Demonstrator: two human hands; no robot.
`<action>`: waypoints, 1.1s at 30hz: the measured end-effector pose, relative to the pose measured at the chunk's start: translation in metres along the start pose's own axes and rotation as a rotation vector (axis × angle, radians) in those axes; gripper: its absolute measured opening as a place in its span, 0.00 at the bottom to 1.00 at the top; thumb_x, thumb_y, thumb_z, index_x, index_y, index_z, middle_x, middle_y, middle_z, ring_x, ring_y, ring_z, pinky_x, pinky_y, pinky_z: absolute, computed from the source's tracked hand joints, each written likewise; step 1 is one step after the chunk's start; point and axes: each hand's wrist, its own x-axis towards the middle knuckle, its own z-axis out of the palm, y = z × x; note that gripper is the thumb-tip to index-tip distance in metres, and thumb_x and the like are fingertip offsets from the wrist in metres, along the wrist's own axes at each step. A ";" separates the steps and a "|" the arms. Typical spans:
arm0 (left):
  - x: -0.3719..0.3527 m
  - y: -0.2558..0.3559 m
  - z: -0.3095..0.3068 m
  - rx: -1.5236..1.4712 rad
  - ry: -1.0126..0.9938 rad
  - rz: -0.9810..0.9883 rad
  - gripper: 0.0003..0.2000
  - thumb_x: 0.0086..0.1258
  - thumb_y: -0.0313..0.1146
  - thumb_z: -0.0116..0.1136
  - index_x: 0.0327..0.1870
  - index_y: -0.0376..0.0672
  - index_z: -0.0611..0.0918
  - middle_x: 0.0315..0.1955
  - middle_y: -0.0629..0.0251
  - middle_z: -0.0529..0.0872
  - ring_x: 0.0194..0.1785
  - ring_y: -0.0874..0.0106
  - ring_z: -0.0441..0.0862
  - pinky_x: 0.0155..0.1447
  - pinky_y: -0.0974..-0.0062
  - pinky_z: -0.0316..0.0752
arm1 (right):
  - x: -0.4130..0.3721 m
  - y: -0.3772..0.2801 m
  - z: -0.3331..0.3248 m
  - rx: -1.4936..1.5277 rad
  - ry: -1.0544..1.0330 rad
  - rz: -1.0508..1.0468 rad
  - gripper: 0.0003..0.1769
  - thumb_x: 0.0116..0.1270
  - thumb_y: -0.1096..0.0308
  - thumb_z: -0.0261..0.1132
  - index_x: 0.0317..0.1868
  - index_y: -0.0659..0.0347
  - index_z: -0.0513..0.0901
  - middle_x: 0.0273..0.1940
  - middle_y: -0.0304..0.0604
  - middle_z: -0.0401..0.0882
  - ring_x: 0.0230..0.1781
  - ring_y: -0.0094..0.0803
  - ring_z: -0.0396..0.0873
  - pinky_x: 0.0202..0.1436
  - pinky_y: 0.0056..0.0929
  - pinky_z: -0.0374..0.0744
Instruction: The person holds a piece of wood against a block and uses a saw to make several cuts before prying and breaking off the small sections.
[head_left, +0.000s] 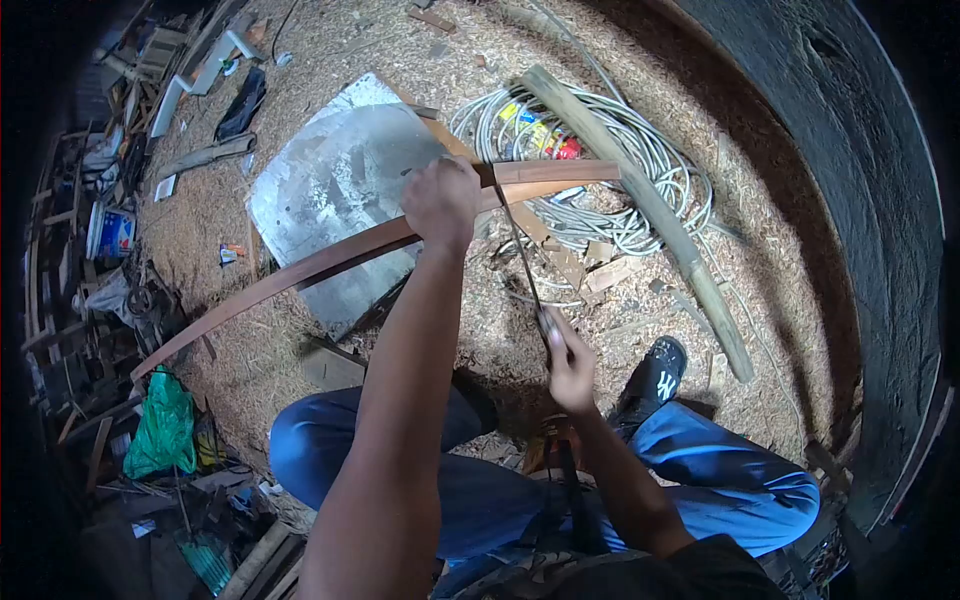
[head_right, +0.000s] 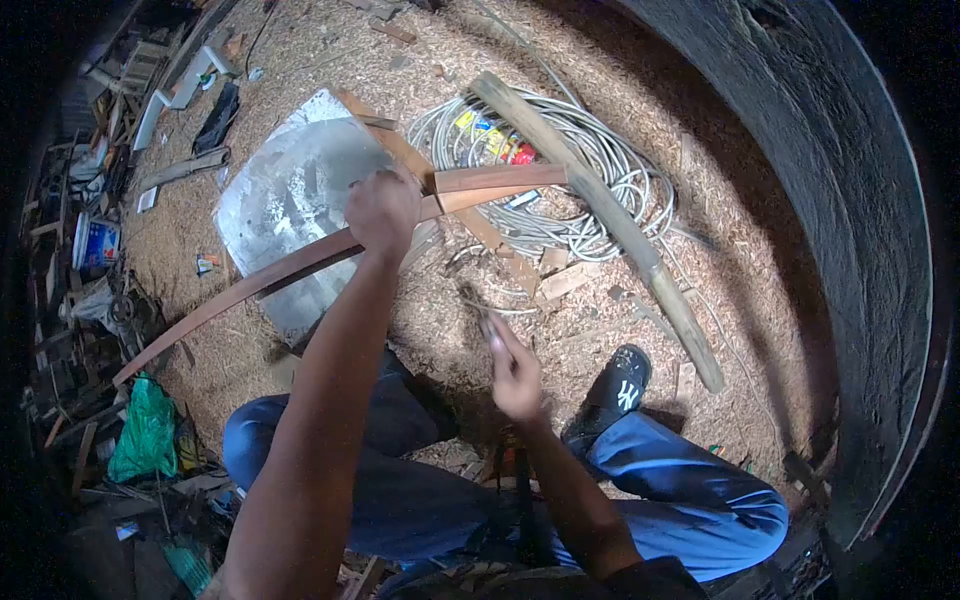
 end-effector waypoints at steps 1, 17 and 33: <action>0.000 0.000 0.000 0.013 0.002 0.019 0.23 0.76 0.46 0.46 0.33 0.42 0.92 0.35 0.50 0.92 0.43 0.53 0.91 0.51 0.58 0.84 | -0.012 0.002 -0.006 0.033 0.022 0.041 0.20 0.81 0.70 0.58 0.70 0.65 0.78 0.64 0.53 0.83 0.64 0.35 0.80 0.71 0.31 0.72; -0.002 0.001 -0.003 -0.026 -0.011 -0.012 0.24 0.76 0.46 0.45 0.34 0.41 0.92 0.37 0.48 0.91 0.46 0.51 0.90 0.55 0.57 0.82 | 0.038 -0.139 -0.092 -0.064 -0.172 0.230 0.26 0.78 0.70 0.62 0.74 0.60 0.74 0.55 0.39 0.88 0.25 0.12 0.62 0.29 0.15 0.67; -0.010 -0.098 -0.031 -0.094 0.027 0.916 0.24 0.69 0.54 0.62 0.62 0.52 0.80 0.50 0.57 0.82 0.57 0.52 0.80 0.59 0.53 0.74 | 0.088 -0.168 -0.122 -0.373 -0.251 0.115 0.17 0.77 0.68 0.63 0.62 0.64 0.85 0.46 0.48 0.89 0.42 0.31 0.83 0.53 0.30 0.80</action>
